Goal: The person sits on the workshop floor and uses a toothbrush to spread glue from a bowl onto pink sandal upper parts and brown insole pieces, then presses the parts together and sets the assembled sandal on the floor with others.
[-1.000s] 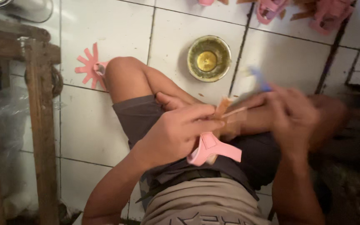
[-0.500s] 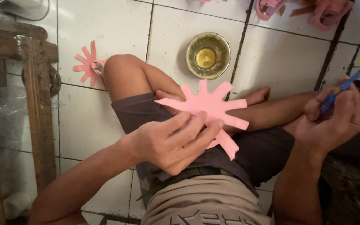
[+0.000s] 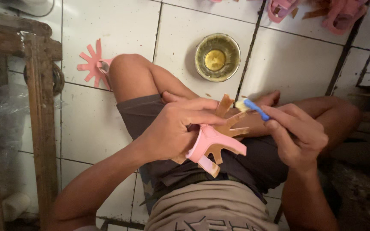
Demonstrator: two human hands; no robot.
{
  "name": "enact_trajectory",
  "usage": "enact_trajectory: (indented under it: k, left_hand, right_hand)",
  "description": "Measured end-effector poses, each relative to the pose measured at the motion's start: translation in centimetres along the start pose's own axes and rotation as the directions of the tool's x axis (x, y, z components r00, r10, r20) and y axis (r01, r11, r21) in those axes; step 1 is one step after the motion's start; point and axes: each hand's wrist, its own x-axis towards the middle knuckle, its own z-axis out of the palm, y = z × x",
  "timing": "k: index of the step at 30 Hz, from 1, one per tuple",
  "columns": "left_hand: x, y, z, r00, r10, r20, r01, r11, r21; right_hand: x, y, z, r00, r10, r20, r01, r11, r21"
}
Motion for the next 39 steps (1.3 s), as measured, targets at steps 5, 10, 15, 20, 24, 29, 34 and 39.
enact_trajectory:
  k: [5, 10, 15, 20, 24, 29, 34, 39]
  left_hand:
    - [0.0, -0.1, 0.1, 0.998, 0.062, -0.015, -0.061, 0.998, 0.031]
    - [-0.1, -0.3, 0.0, 0.999, 0.031, -0.006, -0.031, 1.0, -0.002]
    - [0.4, 0.0, 0.1, 0.994, -0.027, 0.105, 0.048, 0.979, -0.196]
    - [0.0, 0.1, -1.0, 0.996, 0.011, 0.093, 0.015, 0.963, -0.268]
    - [0.0, -0.3, -0.6, 0.995, 0.103, 0.018, -0.095, 0.963, -0.252]
    - [0.4, -0.4, 0.3, 0.997, 0.071, 0.034, -0.056, 0.942, -0.332]
    - [0.5, -0.4, 0.3, 0.997, 0.056, 0.044, -0.038, 0.94, -0.34]
    - [0.5, -1.3, 1.0, 0.996, 0.052, 0.066, -0.016, 0.89, -0.456]
  right_hand:
    - [1.5, -1.4, 1.2, 0.998, 0.021, 0.062, -0.01, 0.985, -0.172]
    - [1.5, -1.6, 0.8, 0.997, 0.072, -0.021, -0.074, 0.987, -0.141]
    - [1.7, -0.1, 0.7, 0.996, 0.023, 0.089, -0.003, 0.974, -0.226]
    - [1.5, 1.5, -0.1, 0.944, 0.217, -0.247, -0.235, 0.971, -0.045]
    - [0.5, 0.9, -1.2, 0.957, 0.154, -0.246, -0.14, 0.987, 0.074]
    - [0.1, -0.4, -1.0, 0.996, 0.058, -0.07, -0.058, 0.998, 0.003]
    - [0.8, -0.8, -1.0, 0.997, 0.076, -0.027, -0.079, 0.987, -0.141]
    - [0.5, -0.3, -1.6, 1.0, 0.031, 0.0, -0.031, 0.997, -0.076]
